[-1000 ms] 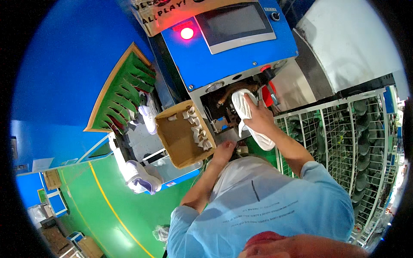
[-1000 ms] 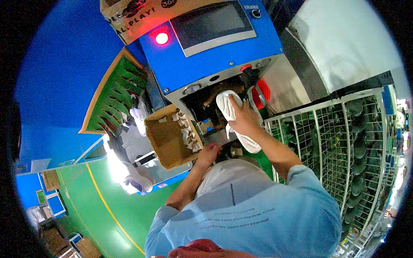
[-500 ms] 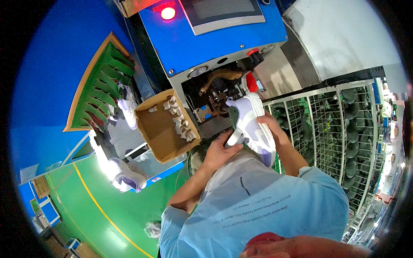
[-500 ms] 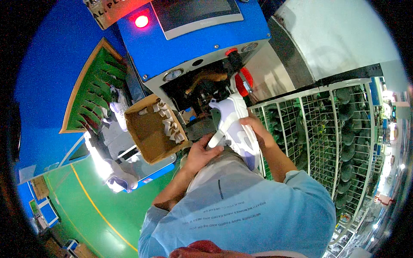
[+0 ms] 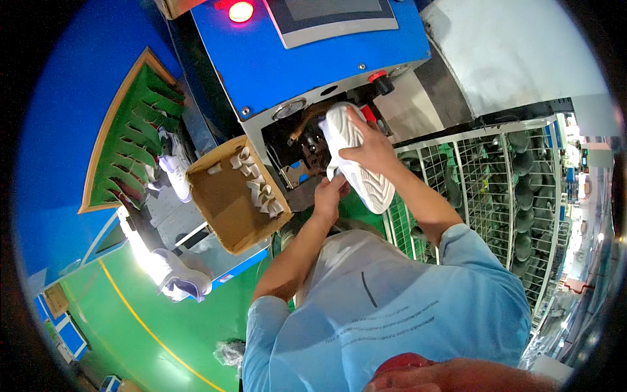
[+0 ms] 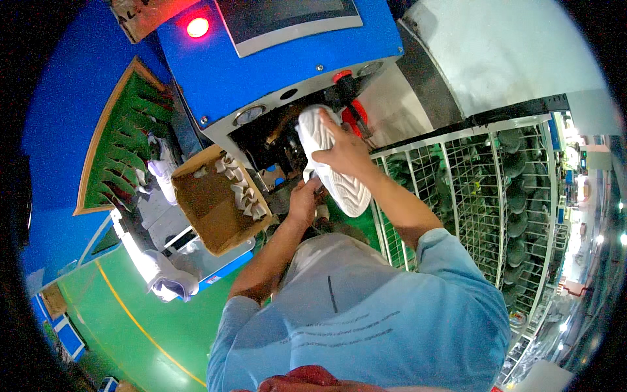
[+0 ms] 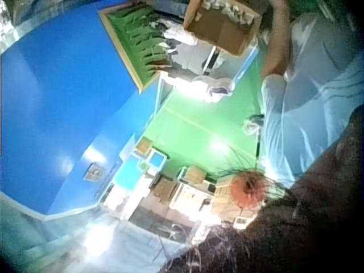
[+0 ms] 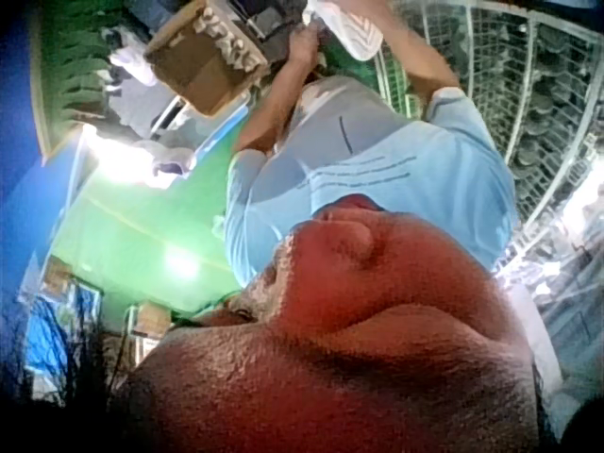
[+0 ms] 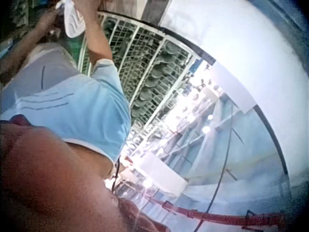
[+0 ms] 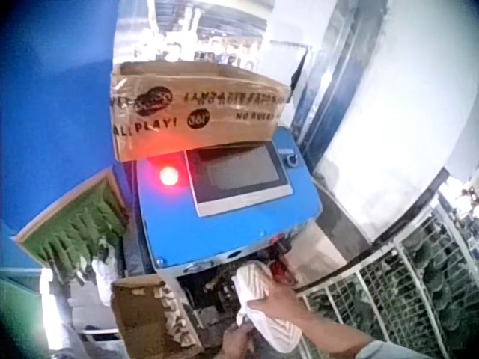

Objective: The person takes a shoe from a rack, inserts it into a machine to detach the internal plastic last, and then places the shoe on a conveyor belt.

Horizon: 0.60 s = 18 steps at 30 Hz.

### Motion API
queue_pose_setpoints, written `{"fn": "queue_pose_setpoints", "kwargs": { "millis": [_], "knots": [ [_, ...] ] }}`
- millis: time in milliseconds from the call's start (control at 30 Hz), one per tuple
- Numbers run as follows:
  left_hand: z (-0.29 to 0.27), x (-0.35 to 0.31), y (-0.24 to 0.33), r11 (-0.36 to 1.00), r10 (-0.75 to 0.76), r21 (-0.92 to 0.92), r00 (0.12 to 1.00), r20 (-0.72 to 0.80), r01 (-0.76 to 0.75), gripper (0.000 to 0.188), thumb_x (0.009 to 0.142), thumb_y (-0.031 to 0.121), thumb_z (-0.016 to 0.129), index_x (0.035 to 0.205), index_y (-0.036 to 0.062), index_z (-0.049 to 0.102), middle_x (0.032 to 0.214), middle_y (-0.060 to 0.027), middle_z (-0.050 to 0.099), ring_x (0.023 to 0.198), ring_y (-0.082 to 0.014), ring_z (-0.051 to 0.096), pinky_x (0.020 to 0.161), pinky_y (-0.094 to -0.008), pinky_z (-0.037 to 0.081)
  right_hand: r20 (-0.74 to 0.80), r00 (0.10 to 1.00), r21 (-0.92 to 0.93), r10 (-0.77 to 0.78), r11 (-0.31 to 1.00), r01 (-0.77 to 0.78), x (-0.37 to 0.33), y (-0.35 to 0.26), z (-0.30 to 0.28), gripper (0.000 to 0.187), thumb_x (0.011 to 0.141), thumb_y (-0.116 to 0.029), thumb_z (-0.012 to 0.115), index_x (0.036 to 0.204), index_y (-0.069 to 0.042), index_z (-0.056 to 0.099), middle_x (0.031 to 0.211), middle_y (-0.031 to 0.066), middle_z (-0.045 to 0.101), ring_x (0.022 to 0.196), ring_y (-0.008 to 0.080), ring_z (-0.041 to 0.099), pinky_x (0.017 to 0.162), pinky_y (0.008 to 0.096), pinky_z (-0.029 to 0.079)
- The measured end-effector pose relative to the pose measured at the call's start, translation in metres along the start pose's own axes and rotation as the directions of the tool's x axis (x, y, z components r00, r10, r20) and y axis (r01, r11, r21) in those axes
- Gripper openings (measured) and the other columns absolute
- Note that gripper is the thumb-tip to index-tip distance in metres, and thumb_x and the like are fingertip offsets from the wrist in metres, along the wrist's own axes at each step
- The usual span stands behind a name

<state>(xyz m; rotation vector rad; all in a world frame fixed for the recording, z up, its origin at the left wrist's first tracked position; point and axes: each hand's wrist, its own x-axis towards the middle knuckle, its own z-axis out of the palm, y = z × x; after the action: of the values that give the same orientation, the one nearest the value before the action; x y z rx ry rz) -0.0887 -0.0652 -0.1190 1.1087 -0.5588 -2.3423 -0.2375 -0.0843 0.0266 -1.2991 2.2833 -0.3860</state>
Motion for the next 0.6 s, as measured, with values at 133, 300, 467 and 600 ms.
{"fn": "queue_pose_setpoints", "kwargs": {
  "millis": [133,300,467,600],
  "knots": [
    [-0.021,0.024,-0.020,0.966,-0.236,-0.051,0.943,0.233,0.255,0.020,0.091,0.017,0.063,0.110,0.0090,0.065,0.104,-0.0043,0.070,0.091,-0.0197,0.066,0.082,-0.0361,0.051,0.025,0.987,-0.314,-0.160,0.936,0.160,0.016,-0.013,0.009,0.103,0.072,-0.040,0.074,0.161,-0.031,0.024,0.142,0.0391,0.045,0.118,0.0499,0.059,0.102,0.0486,0.048],
    [-0.020,0.032,0.005,0.959,-0.233,-0.111,0.948,0.217,0.261,0.024,0.097,0.023,0.062,0.116,0.0089,0.061,0.103,-0.0044,0.068,0.089,-0.0190,0.065,0.081,-0.0363,0.053,-0.021,0.990,-0.288,-0.137,0.949,0.125,0.029,-0.005,0.030,0.105,0.074,-0.041,0.076,0.162,-0.029,0.020,0.134,0.0354,0.046,0.108,0.0516,0.060,0.093,0.0514,0.051],
    [-0.016,0.034,-0.018,0.958,-0.248,-0.115,0.960,0.132,0.263,0.025,0.098,0.014,0.058,0.122,0.0082,0.058,0.112,-0.0065,0.065,0.097,-0.0227,0.064,0.084,-0.0384,0.054,-0.118,0.956,-0.220,-0.270,0.946,0.240,0.001,0.053,0.048,0.104,0.079,-0.045,0.079,0.163,-0.029,0.019,0.123,0.0342,0.048,0.108,0.0546,0.057,0.088,0.0561,0.050],
    [-0.046,0.034,-0.032,0.934,-0.302,-0.151,0.940,0.158,0.325,0.042,0.100,0.018,0.056,0.140,0.0066,0.048,0.111,-0.0099,0.065,0.097,-0.0250,0.065,0.087,-0.0396,0.054,-0.312,0.848,-0.224,-0.428,0.901,0.372,0.001,0.065,0.075,0.103,0.078,-0.040,0.084,0.161,-0.028,0.024,0.127,0.0419,0.048,0.102,0.0603,0.057,0.081,0.0607,0.052]
  ]
}}
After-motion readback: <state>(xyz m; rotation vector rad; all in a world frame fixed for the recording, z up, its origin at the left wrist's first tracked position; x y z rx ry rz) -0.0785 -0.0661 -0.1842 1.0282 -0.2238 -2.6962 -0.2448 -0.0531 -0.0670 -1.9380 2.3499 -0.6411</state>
